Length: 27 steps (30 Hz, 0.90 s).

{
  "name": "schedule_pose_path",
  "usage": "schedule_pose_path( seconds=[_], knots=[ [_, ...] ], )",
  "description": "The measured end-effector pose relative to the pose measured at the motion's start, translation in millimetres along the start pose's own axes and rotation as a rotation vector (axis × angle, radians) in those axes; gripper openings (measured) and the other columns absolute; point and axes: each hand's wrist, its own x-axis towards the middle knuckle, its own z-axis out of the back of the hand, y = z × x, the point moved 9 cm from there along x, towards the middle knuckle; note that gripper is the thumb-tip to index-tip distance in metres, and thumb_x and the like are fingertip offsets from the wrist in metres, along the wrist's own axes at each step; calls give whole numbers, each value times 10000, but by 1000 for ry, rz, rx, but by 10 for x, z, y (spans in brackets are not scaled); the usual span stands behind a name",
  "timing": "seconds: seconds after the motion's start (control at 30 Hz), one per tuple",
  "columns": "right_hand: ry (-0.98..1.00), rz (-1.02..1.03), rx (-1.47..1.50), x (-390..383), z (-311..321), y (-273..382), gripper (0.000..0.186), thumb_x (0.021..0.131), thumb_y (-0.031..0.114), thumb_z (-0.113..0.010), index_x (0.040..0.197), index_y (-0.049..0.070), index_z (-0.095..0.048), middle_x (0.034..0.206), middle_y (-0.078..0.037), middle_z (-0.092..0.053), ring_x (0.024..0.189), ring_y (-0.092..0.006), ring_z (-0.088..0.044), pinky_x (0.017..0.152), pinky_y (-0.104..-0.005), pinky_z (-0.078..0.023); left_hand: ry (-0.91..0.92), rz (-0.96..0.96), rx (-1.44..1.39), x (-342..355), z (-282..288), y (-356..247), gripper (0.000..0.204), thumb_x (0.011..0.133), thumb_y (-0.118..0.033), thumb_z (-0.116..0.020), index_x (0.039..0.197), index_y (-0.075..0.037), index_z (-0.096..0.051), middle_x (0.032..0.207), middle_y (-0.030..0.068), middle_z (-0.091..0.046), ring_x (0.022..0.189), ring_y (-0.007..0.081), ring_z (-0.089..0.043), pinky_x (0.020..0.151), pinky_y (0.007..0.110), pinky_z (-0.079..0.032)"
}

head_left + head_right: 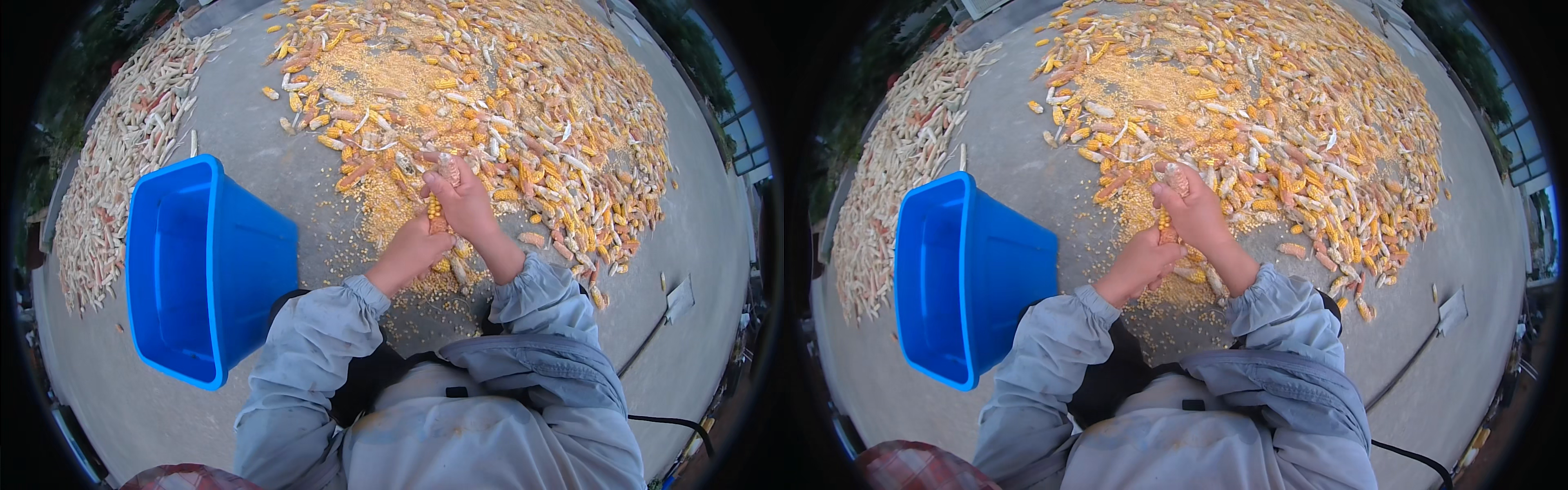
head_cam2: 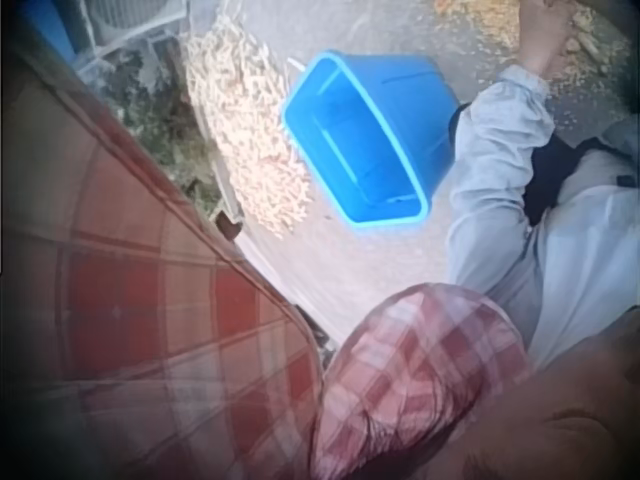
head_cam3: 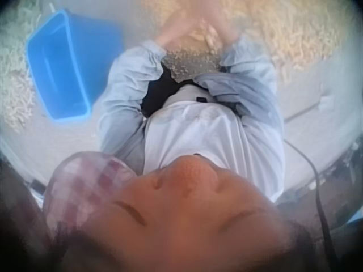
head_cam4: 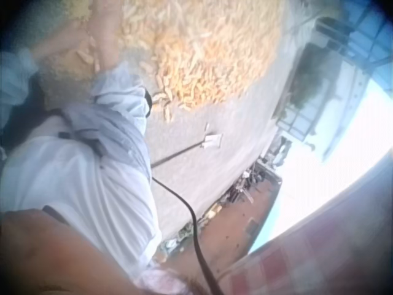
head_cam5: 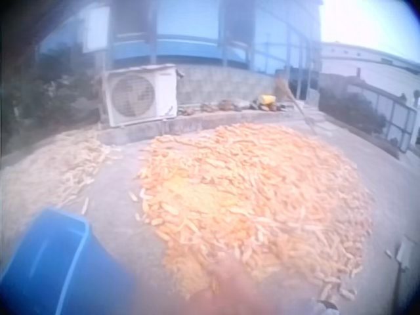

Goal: The person repeatedly picks up dried corn cobs from a large pile on the ground and removes the kernels by hand, letting the kernels fall onto the ground. The person discards the empty cobs into a nearby blue bin.

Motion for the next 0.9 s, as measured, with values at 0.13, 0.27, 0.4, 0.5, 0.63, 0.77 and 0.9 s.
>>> schedule_pose_path(
  seconds=[0.13, 0.27, 0.4, 0.5, 0.63, 0.77, 0.9],
  knots=[
    [-70, -47, 371, -10, 40, -59, 388, 892, 211, -589, 1242, 80, -486, 882, -27, -623, 774, -95, -578, 650, -236, -476, -283, -187, 419, 56, 300, -158, 280, 784, -240, -573, 817, 30, -505, 701, 229, -588, 650, 394, -578, 601, 464, -451],
    [13, -54, 140, -64, -30, -81, 376, 876, 187, -610, 1201, 32, -503, 895, -17, -618, 773, -80, -561, 641, -241, -480, -418, -280, 628, 26, 372, -265, 308, 772, -257, -569, 856, 35, -519, 742, 253, -596, 702, 408, -590, 634, 476, -455],
    [26, -46, 116, -122, -5, 80, 335, 882, 205, -600, 1130, 1, -507, 784, -8, -591, 559, -56, -492, 468, -202, -406, -320, -269, 494, 27, 363, -240, 324, 776, -265, -564, 881, 40, -534, 755, 248, -600, 744, 391, -598, 662, 455, -458],
    [16, -73, 134, -142, 16, 55, 294, 873, 179, -602, 1095, 2, -525, 777, -6, -594, 556, -55, -495, 476, -208, -408, -231, -238, 368, 37, 329, -225, 327, 776, -267, -566, 883, 40, -539, 749, 238, -602, 753, 375, -603, 667, 439, -459],
    [23, -94, 184, -110, 37, -52, 270, 868, 178, -602, 1063, 5, -529, 762, -3, -584, 560, -59, -500, 480, -204, -412, -199, -201, 272, 8, 313, -233, 316, 782, -268, -563, 884, 31, -550, 743, 221, -604, 744, 359, -607, 655, 426, -459],
    [32, -102, 222, -127, -17, 58, 230, 872, 164, -578, 1032, 7, -525, 755, -17, -583, 541, -71, -501, 469, -206, -409, -376, -338, 578, -28, 380, -277, 246, 784, -218, -596, 812, 11, -510, 653, 99, -563, 597, 213, -557, 547, 368, -427],
    [42, -75, 187, -97, 24, 26, 207, 864, 173, -597, 1007, 26, -565, 756, -14, -611, 513, -68, -507, 452, -205, -414, -322, -309, 584, -52, 316, -306, 257, 786, -219, -589, 812, 23, -505, 675, 128, -571, 607, 252, -570, 561, 396, -435]
  ],
)
